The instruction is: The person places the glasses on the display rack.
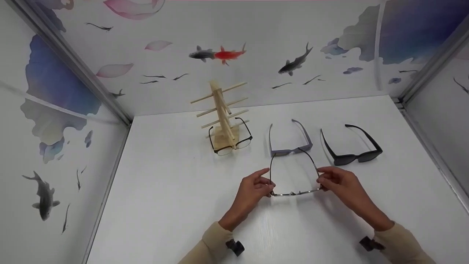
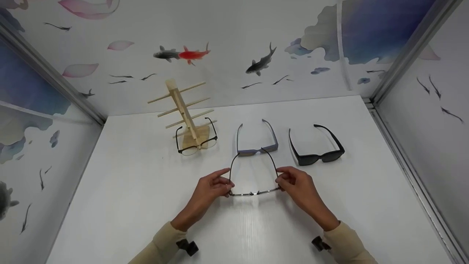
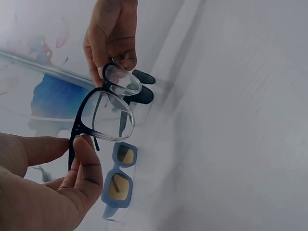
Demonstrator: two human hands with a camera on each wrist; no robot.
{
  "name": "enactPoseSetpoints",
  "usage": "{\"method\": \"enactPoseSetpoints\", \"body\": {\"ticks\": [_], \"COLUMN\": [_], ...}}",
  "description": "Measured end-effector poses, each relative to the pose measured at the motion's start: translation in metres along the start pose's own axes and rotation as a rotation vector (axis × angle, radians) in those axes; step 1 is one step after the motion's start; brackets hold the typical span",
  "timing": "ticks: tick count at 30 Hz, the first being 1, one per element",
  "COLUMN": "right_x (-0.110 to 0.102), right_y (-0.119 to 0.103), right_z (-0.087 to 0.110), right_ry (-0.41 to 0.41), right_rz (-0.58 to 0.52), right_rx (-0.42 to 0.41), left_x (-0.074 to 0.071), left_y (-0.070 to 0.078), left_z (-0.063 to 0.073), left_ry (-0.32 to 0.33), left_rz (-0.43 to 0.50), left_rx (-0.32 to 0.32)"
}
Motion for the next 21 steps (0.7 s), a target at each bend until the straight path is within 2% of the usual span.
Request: {"method": "enactPoseSetpoints", "body": {"ticks": [8, 21], "right_x": [0.011, 0.029], "right_y": [-0.015, -0.038], "right_z": [-0.013, -0.029], "right_ry": [-0.024, -0.062], "right_rz": [-0.017, -0.058], "right_rx": [-0.033, -0.079], "left_x": [-0.019, -0.041], "left_y": [0.012, 0.030], "left_z": [0.005, 0.015], "left_ry": [0.042, 0.090], "left_rz": [-0.026, -0.056], "left_rx": [0.005, 0.034]}}
Point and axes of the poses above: each hand's wrist, its own z-axis away from the middle knuckle, its own x-axis out of the palm, y = z × x, the point moved 5 cm from there along -z, towards the middle knuckle, and after that the axes turned 5 degrees about z, right-handed, at the moved point
